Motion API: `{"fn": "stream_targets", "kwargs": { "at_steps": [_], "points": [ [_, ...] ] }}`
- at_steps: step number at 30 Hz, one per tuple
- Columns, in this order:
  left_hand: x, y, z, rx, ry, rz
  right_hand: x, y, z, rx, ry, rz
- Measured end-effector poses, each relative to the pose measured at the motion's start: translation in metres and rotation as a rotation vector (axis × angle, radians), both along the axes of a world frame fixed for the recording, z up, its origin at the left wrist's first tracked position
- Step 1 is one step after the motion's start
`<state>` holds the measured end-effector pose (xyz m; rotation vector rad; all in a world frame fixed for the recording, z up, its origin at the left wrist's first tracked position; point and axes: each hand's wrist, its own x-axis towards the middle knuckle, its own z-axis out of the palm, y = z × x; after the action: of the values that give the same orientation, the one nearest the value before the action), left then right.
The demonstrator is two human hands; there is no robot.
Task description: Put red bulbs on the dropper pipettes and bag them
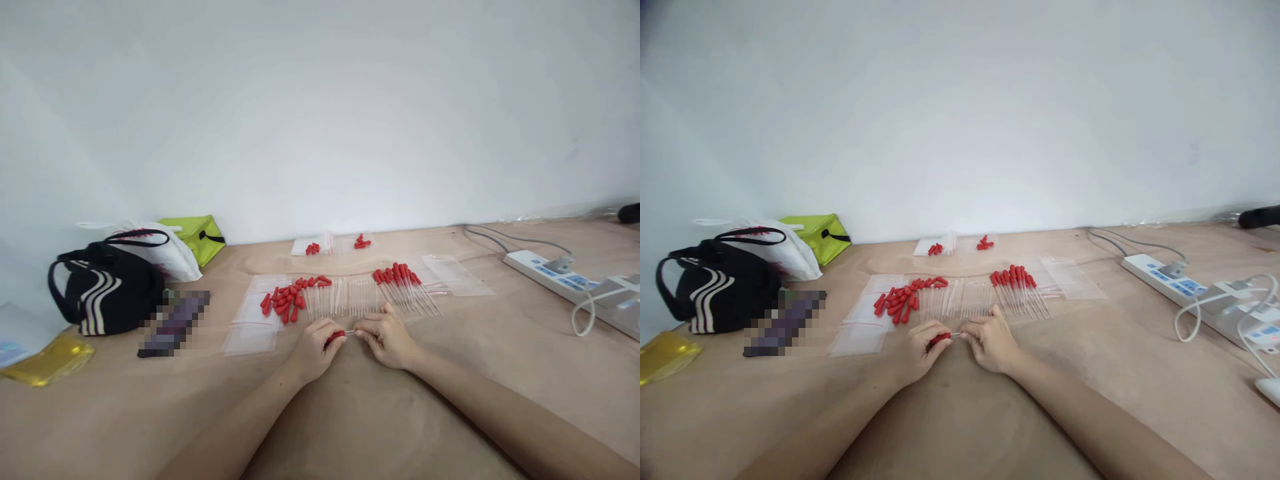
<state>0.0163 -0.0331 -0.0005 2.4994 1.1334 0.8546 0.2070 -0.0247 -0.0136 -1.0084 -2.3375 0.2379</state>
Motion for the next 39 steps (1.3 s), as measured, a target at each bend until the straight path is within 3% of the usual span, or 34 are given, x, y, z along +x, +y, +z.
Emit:
{"fn": "stream_targets", "kwargs": {
  "at_steps": [9, 16, 18, 20, 22, 25, 27, 33, 39],
  "points": [
    [-0.002, 0.003, 0.0, -0.024, -0.014, -0.036, -0.002, 0.001, 0.001, -0.019, -0.003, 0.051],
    [-0.011, 0.013, 0.001, 0.042, -0.003, -0.086, 0.002, 0.005, 0.012, 0.239, -0.2, 0.041],
    [-0.013, 0.014, -0.001, 0.081, -0.061, -0.043, 0.005, 0.007, 0.013, 0.25, -0.223, 0.016],
    [-0.014, 0.013, -0.004, 0.113, -0.114, 0.066, 0.011, 0.012, 0.011, 0.221, -0.188, -0.102],
    [-0.015, 0.012, -0.007, 0.129, -0.129, 0.157, 0.019, 0.021, 0.008, 0.162, -0.104, -0.329],
    [-0.015, 0.011, -0.008, 0.118, -0.085, 0.162, 0.03, 0.039, 0.004, 0.033, 0.004, -0.703],
    [-0.015, 0.011, -0.007, 0.099, -0.041, 0.123, 0.034, 0.049, 0.003, -0.046, 0.015, -0.842],
    [-0.015, 0.012, -0.006, 0.088, 0.0, 0.091, 0.03, 0.062, 0.005, -0.147, -0.062, -0.918],
    [-0.013, 0.012, -0.006, 0.083, 0.067, 0.104, 0.027, 0.061, 0.005, -0.107, -0.095, -0.914]
  ]
}}
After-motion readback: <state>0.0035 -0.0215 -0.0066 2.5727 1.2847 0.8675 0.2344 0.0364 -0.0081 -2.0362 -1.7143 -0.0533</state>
